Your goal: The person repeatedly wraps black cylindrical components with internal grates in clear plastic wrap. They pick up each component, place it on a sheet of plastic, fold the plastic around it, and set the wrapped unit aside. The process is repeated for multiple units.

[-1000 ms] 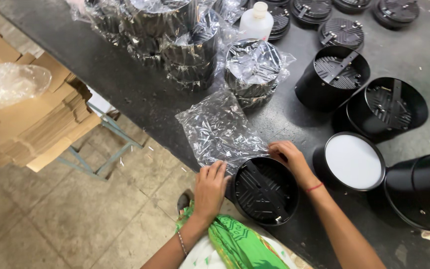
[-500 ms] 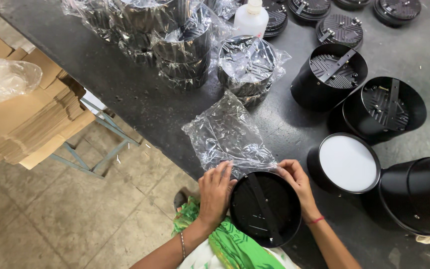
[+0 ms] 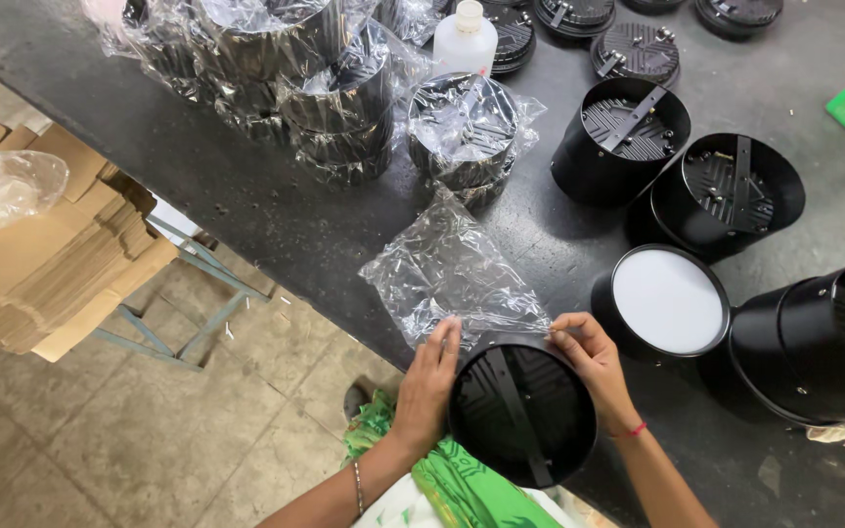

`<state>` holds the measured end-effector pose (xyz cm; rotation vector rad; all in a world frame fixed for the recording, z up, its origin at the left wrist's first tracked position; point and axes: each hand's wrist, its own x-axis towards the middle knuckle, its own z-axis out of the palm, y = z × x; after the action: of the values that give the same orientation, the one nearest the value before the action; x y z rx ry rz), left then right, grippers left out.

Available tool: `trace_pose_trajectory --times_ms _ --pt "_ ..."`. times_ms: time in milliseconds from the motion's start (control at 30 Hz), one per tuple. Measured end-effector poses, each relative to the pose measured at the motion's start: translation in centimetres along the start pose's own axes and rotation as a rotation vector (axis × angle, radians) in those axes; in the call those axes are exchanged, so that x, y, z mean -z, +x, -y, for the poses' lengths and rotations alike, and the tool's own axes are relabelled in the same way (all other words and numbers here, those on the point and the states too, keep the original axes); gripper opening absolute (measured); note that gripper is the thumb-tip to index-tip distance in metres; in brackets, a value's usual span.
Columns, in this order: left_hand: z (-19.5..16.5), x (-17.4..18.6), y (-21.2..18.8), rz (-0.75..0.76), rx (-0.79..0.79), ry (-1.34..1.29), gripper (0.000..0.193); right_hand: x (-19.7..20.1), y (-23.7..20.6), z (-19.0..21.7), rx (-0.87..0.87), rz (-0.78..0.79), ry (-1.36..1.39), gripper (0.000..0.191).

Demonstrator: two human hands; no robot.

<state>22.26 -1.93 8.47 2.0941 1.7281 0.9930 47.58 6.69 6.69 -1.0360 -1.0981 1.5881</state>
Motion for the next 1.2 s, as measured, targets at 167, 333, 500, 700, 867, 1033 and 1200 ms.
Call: trace_pose_trajectory --times_ms 167,333,500,700,867,1033,1200 --pt "0.0 1.0 -0.5 0.042 -0.018 -0.079 0.083 -0.2 0.8 -1.0 -0.019 0.013 -0.121 0.015" --pt "-0.3 2.8 -1.9 0.155 0.089 -0.288 0.074 0.3 1.2 -1.3 -0.082 -0.019 -0.144 0.017" --pt "-1.0 3.8 -1.7 0.025 0.026 -0.291 0.051 1.1 1.2 -0.7 0.417 0.078 -0.605 0.011" --pt "-1.0 3.0 0.9 -0.048 0.309 -0.745 0.028 1.2 0.7 -0.9 0.036 0.042 -0.157 0.012" --pt "-0.7 2.1 2.2 -0.025 0.42 -0.814 0.015 1.5 -0.6 0.5 -0.038 0.025 -0.3 0.03" --pt "0.0 2.0 2.8 -0.092 0.104 -0.382 0.025 1.6 -2.7 1.8 -0.027 0.057 -0.577 0.043" --pt "0.8 3.5 3.0 -0.05 -0.033 0.046 0.046 1.1 -3.9 1.1 0.131 -0.172 -1.078 0.042"
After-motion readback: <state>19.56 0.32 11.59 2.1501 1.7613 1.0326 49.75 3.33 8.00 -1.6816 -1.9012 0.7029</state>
